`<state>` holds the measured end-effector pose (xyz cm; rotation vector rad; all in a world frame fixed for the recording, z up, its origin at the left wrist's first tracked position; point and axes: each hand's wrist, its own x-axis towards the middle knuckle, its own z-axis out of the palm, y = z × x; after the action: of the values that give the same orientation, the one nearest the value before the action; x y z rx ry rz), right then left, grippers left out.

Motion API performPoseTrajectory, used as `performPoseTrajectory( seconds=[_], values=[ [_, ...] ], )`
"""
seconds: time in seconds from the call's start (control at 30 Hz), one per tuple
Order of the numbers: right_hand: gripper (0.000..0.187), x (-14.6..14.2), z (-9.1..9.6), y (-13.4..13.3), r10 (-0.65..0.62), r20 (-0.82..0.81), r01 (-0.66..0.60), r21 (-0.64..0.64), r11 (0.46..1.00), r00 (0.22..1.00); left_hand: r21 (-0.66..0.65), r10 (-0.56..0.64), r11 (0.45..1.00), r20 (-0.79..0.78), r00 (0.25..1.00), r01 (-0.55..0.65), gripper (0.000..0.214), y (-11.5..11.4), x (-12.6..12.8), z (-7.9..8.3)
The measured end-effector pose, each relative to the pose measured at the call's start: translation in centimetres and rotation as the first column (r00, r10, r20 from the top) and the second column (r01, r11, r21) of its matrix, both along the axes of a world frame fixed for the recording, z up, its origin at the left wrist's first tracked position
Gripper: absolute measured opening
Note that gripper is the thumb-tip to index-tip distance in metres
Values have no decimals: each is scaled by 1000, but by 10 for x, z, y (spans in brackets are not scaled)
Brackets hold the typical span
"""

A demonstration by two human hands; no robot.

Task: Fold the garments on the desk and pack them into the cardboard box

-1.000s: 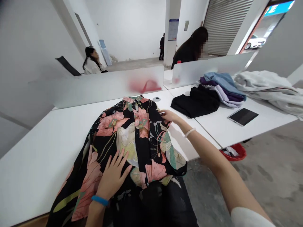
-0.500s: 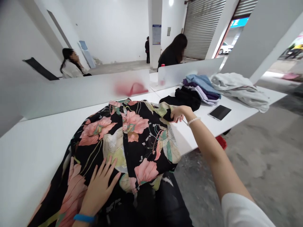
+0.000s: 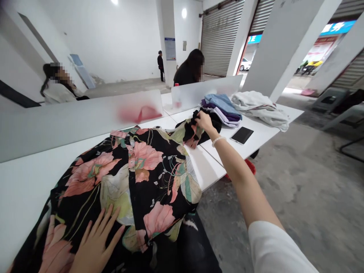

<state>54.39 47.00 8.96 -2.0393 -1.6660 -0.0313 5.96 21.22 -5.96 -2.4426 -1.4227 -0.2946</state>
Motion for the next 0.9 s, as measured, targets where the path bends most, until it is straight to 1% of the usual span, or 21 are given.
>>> performPoseTrajectory(
  seconds=[0.03, 0.07, 0.1, 0.13, 0.17, 0.2, 0.23, 0.27, 0.3, 0.33, 0.37, 0.43, 0.5, 0.57, 0.63, 0.7, 0.77, 0.83, 0.9],
  values=[
    [28, -2, 9, 1, -5, 19, 2, 162, 987, 1000, 1, -5, 1000, -11, 1000, 5, 44, 0, -1, 0],
    [28, -4, 17, 1, 4, 49, -19, 317, 948, 999, 3, -4, 1000, -20, 1000, 4, 44, 0, -1, 0],
    [29, -5, 22, -2, 19, 88, -55, 434, 899, 996, 3, 1, 1000, -28, 1000, -1, 43, -1, -2, 0],
    [31, -6, 25, -7, 31, 131, -92, 487, 868, 991, 4, 8, 1000, -31, 999, -8, 43, -1, -2, -1],
    [32, -4, 25, -13, 29, 167, -104, 466, 879, 986, 4, 14, 1000, -31, 999, -14, 43, -1, -1, -1],
    [33, -2, 22, -19, 6, 195, -79, 374, 924, 981, 7, 21, 1000, -28, 999, -21, 44, 0, -1, -2],
    [33, 2, 18, -26, -32, 216, -20, 233, 972, 976, 12, 28, 1000, -24, 999, -28, 44, 0, -1, -2],
    [32, 7, 13, -32, -73, 234, 57, 75, 996, 969, 14, 26, 1000, -23, 999, -25, 45, 0, -1, -3],
    [31, 12, 6, -37, -105, 250, 125, -66, 990, 962, 13, 20, 1000, -25, 1000, -19, 45, 0, -1, -3],
    [28, 18, 0, -41, -127, 262, 175, -167, 970, 957, 12, 19, 1000, -25, 999, -19, 45, 1, -2, -4],
    [26, 22, -5, -43, -139, 270, 201, -219, 955, 953, 5, 19, 1000, -27, 999, -19, 45, 1, -2, -4],
    [26, 26, -13, -43, -140, 276, 202, -207, 957, 951, -10, 13, 1000, -25, 1000, -14, 45, 2, -3, -5],
    [31, 22, -16, -35, -97, 277, 150, -176, 973, 956, -19, -1, 1000, -15, 1000, 1, 44, 2, -4, -5],
    [33, 13, -19, -23, -13, 267, 57, -156, 986, 964, -26, -24, 999, -11, 1000, 24, 44, 2, -4, -5],
    [34, 1, -25, -9, 63, 243, -27, -148, 989, 968, -28, -28, 999, -10, 1000, 28, 44, 1, -4, -7],
    [39, -11, -35, 5, 103, 202, -74, -149, 986, 974, -32, -19, 999, -8, 1000, 19, 43, -1, -3, -8],
    [44, -19, -46, 17, 116, 145, -93, -159, 983, 983, -38, 4, 999, -6, 1000, -5, 42, -3, -2, -9],
    [39, -22, -54, 26, 112, 72, -99, -163, 982, 991, -51, 23, 998, -17, 1000, -24, 41, -5, -1, -9],
    [27, -17, -54, 34, 95, -11, -96, -145, 985, 995, -59, 27, 998, -38, 999, -29, 40, -6, -2, -8]
  ],
)
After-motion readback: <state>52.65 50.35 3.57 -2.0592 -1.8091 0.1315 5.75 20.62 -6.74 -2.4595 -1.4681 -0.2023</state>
